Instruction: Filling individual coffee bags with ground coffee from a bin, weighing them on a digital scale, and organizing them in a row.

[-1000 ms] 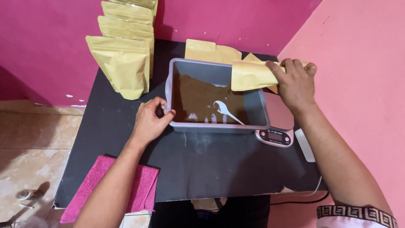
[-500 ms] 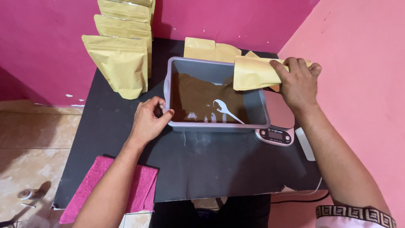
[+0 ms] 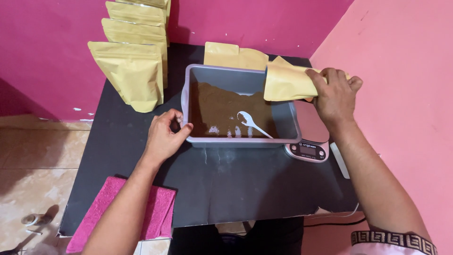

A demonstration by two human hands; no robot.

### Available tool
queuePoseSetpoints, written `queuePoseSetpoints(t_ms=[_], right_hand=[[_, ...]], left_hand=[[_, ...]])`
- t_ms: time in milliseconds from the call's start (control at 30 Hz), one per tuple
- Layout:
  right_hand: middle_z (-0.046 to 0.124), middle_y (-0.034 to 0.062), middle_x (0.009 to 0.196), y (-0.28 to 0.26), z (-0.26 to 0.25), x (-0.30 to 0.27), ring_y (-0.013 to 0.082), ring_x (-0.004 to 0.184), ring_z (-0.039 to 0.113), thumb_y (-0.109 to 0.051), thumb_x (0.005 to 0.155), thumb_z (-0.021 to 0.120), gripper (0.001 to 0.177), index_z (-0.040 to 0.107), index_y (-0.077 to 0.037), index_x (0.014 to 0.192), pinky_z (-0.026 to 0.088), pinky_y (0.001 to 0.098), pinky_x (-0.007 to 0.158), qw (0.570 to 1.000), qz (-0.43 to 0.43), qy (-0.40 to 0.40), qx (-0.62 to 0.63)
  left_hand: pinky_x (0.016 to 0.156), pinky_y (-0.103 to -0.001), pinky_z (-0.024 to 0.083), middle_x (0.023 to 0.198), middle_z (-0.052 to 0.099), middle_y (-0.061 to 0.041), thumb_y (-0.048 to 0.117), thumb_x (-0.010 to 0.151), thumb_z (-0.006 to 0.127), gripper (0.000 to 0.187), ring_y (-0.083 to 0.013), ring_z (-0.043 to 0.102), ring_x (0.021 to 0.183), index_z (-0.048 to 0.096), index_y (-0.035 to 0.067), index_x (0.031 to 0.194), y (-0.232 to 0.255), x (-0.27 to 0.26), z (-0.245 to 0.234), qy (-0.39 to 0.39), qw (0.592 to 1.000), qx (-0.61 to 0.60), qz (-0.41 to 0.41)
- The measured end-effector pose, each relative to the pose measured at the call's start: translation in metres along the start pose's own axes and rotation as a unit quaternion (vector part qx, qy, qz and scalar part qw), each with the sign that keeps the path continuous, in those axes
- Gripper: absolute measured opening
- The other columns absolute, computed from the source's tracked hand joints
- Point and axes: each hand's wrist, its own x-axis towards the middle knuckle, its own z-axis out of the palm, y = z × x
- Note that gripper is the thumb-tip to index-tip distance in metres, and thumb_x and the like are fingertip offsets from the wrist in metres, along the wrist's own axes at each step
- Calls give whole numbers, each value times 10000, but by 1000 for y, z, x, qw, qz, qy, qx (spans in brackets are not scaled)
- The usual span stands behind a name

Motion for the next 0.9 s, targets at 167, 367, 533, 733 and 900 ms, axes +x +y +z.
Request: queuePoseSetpoints(t_ms=[167, 367, 533, 733, 900], right_hand=[[573, 19, 1156, 12, 32, -12, 250, 1130, 564, -314, 839, 796, 545, 638, -296, 1360, 312, 501, 904, 999, -17, -3, -36], [587, 5, 1070, -3, 24, -13, 247, 1005, 608, -218, 871, 768, 423, 675, -292, 1277, 302, 482, 870, 999, 40, 30, 18], [622, 13, 1040, -30, 11, -16, 264, 958, 634, -194, 826, 797, 452, 677, -286, 1252, 275, 513, 888, 974, 140, 34, 172], [686, 181, 946, -46, 13, -27, 334, 915, 700, -37, 741, 821, 484, 662, -90, 1195, 485, 434, 811, 834, 321, 62, 445], [709, 207, 1100, -23, 43, -55, 336, 1026, 725, -356, 709, 1014, 795, 592, -36, 1302, 564, 499, 865, 739, 483, 72, 465]], left_hand=[[781, -467, 504, 713, 612, -89, 339, 770, 831, 258, -384, 637, 822, 639, 184, 846, -1, -1, 0, 0, 1000, 2, 5], [771, -458, 506, 711, 623, -81, 334, 769, 835, 256, -376, 641, 809, 641, 183, 843, 0, -1, -1, 3, 1000, -4, 10], [769, -457, 508, 713, 632, -76, 328, 766, 839, 253, -369, 643, 805, 644, 184, 838, -2, -1, -1, 6, 1000, -2, 16], [763, -472, 504, 709, 622, -90, 327, 775, 841, 261, -384, 634, 798, 645, 174, 858, -2, -1, -1, 2, 1000, 11, 15], [788, -490, 505, 738, 646, -136, 289, 792, 853, 273, -424, 633, 818, 670, 140, 930, -11, 0, 0, 13, 999, 16, 39]])
